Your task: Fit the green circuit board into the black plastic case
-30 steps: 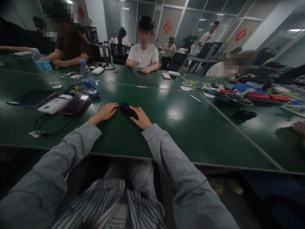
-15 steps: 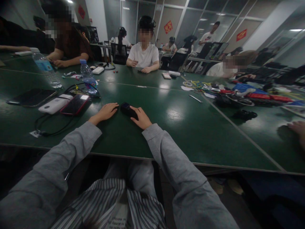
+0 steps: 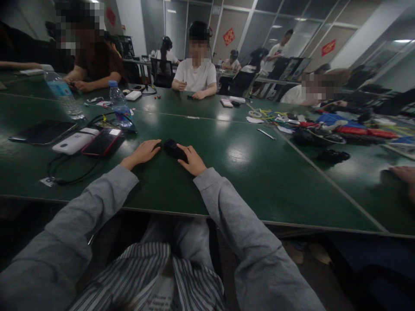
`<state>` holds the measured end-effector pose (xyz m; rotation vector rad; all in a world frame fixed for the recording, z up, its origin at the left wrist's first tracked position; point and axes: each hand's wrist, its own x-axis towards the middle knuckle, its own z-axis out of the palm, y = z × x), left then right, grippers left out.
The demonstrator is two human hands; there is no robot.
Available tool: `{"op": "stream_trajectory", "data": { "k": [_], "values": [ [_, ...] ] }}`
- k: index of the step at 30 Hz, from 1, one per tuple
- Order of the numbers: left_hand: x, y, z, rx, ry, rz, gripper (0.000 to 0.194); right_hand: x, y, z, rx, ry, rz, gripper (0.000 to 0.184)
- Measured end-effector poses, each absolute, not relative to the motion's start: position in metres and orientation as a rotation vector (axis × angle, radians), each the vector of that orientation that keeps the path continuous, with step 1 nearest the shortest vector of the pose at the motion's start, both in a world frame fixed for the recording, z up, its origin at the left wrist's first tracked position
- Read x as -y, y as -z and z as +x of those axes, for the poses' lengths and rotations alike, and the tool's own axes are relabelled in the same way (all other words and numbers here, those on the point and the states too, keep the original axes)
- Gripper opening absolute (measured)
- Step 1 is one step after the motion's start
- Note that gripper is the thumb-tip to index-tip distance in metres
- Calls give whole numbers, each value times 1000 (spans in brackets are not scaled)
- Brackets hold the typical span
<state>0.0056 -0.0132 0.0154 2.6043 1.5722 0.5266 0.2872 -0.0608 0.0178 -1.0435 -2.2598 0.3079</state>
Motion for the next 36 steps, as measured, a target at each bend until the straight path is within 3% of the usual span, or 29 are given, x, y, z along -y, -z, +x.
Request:
{"op": "stream_trajectory", "data": {
  "k": [11, 17, 22, 26, 30, 36],
  "values": [
    [13, -14, 5, -1564, -481, 2646, 48, 62, -19, 287, 2263, -302, -1048, 68],
    [9, -11, 4, -1577, -527, 2608, 61, 62, -19, 287, 2265, -308, -1046, 69],
    [9, -11, 4, -1570, -509, 2630, 51, 62, -18, 287, 2258, -309, -1056, 69],
    [9, -10, 3, -1573, -567, 2597, 61, 61, -17, 287, 2255, -300, -1050, 69],
    [7, -7, 3, -1558, -524, 2636, 52, 61, -18, 286, 2255, -297, -1049, 68],
    [9, -7, 3, -1594, -588, 2571, 72, 63, -21, 286, 2266, -313, -1061, 67]
  ]
}}
